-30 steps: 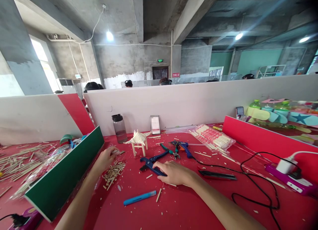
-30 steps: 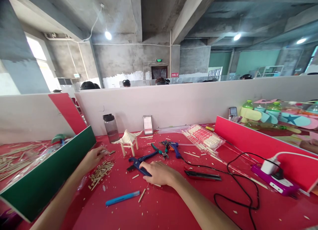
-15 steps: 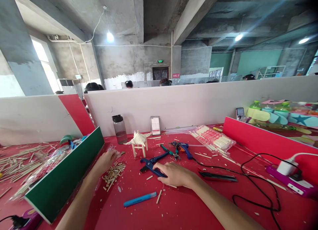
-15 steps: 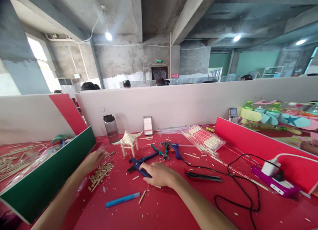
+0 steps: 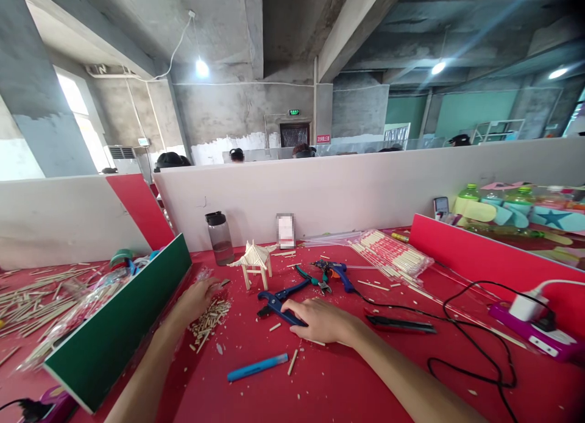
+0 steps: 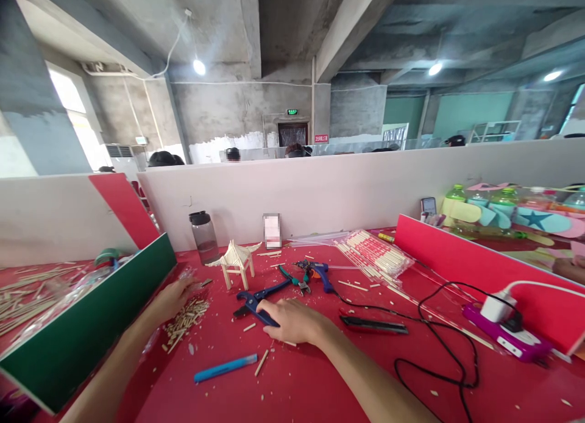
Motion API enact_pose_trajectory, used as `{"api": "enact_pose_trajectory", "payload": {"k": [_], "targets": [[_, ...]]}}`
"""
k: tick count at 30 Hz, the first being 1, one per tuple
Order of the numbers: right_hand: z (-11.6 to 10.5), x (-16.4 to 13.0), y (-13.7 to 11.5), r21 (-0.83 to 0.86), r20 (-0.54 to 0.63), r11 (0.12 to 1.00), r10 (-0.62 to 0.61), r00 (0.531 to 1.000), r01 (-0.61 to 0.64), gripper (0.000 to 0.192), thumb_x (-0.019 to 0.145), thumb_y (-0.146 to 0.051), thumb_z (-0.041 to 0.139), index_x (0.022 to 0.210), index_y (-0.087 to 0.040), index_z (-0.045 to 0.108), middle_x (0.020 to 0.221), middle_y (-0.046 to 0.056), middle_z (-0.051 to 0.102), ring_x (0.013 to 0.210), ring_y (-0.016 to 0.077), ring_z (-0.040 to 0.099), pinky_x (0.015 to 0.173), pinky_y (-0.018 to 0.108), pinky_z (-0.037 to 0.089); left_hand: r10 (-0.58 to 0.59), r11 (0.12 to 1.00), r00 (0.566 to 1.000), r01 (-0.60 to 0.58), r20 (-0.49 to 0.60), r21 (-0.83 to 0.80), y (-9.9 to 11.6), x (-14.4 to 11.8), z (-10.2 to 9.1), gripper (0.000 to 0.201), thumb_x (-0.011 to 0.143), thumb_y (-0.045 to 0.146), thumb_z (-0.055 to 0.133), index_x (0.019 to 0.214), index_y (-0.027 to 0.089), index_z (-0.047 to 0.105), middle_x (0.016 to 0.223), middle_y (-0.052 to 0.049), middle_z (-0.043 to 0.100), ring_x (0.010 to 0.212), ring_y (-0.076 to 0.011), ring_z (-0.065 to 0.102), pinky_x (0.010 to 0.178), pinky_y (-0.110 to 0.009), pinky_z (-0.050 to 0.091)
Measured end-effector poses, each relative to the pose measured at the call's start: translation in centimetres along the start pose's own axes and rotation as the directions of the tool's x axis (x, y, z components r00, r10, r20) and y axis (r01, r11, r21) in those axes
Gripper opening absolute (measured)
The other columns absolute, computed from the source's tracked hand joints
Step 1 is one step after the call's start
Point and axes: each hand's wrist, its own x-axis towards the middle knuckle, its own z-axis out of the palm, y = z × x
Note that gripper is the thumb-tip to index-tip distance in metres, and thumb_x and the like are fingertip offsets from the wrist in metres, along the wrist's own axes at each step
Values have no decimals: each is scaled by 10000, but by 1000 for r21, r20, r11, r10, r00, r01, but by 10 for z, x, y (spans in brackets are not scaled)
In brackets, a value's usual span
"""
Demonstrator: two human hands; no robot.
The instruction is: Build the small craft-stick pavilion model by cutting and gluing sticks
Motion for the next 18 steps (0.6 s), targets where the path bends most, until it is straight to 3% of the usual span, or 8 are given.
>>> {"api": "enact_pose_trajectory", "payload": {"k": [8,14,18], "targets": [[1,0,2,-3,-13,1000,-18,1000,18,445,936,-389,559,1363,-266,534,926,71,756,810,257,700,618,265,326,-11,999,998,9,54,36,1,-2,-7,415,851,243,466,1191,180,695,1267,-132,727,1207,-291,658,1003,-353,493],[0,0,1,-3,-11,1000,-19,1000,19,436,928,-366,563,1353,-270,535,911,62,744,802,248,694,603,257,307,16,999,999,-18,46,50,5,-3,-11,363,843,373,537,1104,190,711,1170,-131,759,1082,-304,707,875,-321,530],[-2,0,0,-6,2,1000,-13,1000,13,438,937,-371,551,1363,-272,533,875,48,734,748,230,675,585,253,294,-19,996,997,12,73,87,5,-6,-14,337,843,363,529,1073,205,719,1126,-130,773,1030,-309,720,819,-322,524]]}}
